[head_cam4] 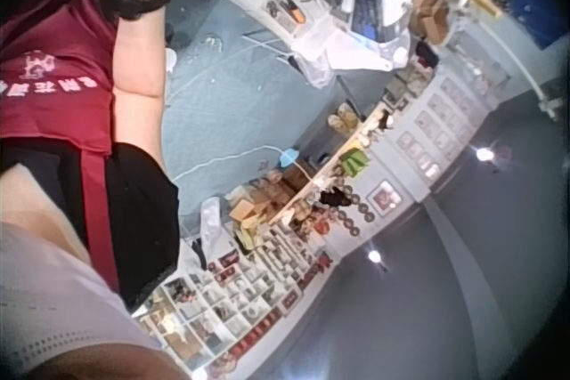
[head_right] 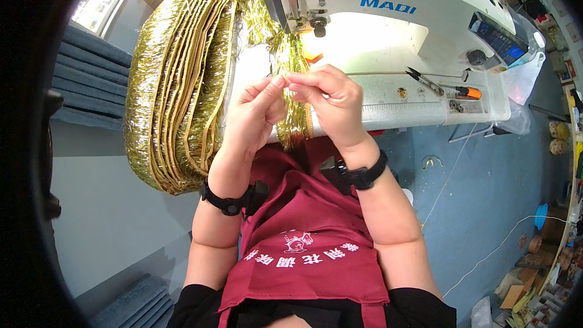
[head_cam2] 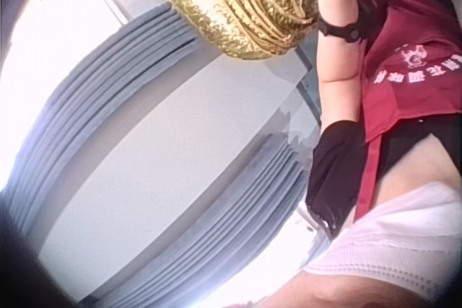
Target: The person threads a sewing machine with gold thread, winds the bobbin, and prepares the machine for sewing. They guide the thread through the machine's tensioners and needle area, then wind the bobbin and place it into the machine.
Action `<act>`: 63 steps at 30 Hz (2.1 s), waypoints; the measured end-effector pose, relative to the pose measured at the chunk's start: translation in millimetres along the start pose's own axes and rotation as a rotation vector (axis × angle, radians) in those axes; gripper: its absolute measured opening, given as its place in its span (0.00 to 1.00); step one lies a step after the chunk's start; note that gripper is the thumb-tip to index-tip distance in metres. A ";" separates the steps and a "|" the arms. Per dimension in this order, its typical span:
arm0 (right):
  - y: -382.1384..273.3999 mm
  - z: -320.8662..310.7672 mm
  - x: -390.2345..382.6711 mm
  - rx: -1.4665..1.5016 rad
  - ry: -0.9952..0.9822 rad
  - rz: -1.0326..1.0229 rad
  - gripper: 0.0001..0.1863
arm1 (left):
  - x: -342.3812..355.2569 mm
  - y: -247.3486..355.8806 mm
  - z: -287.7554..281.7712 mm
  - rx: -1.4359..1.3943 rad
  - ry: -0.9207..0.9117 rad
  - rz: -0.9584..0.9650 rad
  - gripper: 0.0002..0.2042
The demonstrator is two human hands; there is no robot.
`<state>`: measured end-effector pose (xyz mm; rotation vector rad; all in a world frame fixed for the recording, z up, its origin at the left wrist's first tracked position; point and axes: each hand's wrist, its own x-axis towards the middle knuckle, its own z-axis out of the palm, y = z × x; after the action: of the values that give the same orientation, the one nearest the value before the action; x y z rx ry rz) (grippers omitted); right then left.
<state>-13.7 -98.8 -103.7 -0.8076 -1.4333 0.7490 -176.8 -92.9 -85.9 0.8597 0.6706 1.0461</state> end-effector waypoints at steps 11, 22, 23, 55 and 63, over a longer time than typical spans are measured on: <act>-63.7 -239.7 -44.8 -0.132 1.325 0.013 0.12 | 5.9 -13.5 -6.1 0.077 0.027 0.114 0.16; -27.6 -34.0 -6.2 0.263 0.133 0.554 0.18 | 14.3 -19.9 -14.6 0.199 0.106 -0.061 0.15; -20.9 -15.5 9.1 0.312 0.151 0.599 0.17 | 15.1 -19.4 -16.0 0.208 0.102 -0.083 0.15; 37.1 49.6 65.0 0.522 0.408 0.589 0.13 | 44.4 -7.5 -22.0 0.603 0.208 0.025 0.16; 39.1 52.8 64.1 0.380 0.580 0.541 0.12 | 50.0 -8.3 -18.0 0.650 0.188 0.029 0.15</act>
<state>-64.4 -22.2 -102.9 -1.0157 -0.5284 1.0471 -169.5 -43.5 -105.9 1.3401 1.1946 0.9485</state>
